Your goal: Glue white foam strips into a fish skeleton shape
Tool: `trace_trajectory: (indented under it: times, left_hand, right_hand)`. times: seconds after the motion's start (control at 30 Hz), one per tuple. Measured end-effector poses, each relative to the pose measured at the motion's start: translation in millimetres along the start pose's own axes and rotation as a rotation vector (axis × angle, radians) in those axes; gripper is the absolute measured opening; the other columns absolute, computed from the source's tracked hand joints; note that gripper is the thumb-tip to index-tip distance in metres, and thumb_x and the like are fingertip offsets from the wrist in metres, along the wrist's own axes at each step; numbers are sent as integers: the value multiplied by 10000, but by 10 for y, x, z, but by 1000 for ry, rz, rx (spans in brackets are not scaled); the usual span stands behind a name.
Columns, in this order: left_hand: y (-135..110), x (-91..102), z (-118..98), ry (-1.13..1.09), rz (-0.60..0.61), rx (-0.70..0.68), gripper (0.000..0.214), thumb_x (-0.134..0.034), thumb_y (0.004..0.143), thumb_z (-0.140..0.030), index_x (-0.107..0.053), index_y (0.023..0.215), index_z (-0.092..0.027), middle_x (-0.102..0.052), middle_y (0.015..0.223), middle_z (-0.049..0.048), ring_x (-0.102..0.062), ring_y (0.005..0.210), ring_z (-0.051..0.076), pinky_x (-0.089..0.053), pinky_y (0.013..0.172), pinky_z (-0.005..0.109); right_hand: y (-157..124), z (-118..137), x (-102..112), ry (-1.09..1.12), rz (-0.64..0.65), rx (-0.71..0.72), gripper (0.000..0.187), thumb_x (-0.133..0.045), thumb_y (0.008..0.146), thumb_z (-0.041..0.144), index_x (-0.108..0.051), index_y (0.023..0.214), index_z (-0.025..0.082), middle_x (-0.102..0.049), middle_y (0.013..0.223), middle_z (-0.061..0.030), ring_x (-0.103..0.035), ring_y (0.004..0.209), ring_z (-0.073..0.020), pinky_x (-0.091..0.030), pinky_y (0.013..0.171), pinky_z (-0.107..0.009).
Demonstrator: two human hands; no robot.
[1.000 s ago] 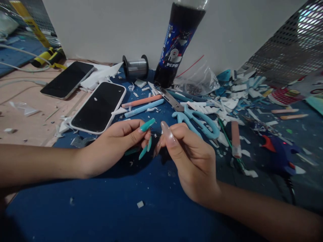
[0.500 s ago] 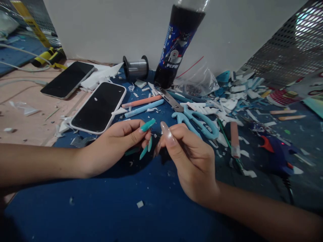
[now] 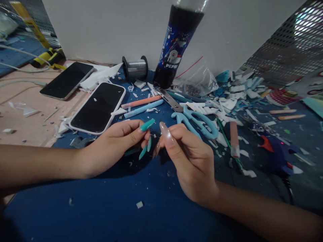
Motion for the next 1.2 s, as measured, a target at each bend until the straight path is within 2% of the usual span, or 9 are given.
trace_trajectory:
  times: [0.9,1.2]
  left_hand:
    - [-11,-13,-14,39,-13,13,279,-531,926,-390,-534,754,-171,-481,688,-19,-426,594,83,-379,549,185]
    - [-6,-2,-19,30,-11,-1,279,-540,928,-393,-536,769,-164,-493,699,-24,-425,608,69,-375,570,164]
  right_hand:
    - [-1,-12,4,13,-1,-39,285,-495,954,157,-553,678,196,-531,626,20,-483,646,-111,-424,673,-320]
    - [5,-24,-4,2,-1,-46,295,-494,957,170,-551,669,196,-523,617,17,-490,650,-116,-424,654,-318]
Point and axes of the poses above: each hand's wrist, its own y-axis towards the middle knuckle, its own x-axis out of the back of the hand, z = x × y, the point moved 5 cm from there along y, towards the middle knuckle
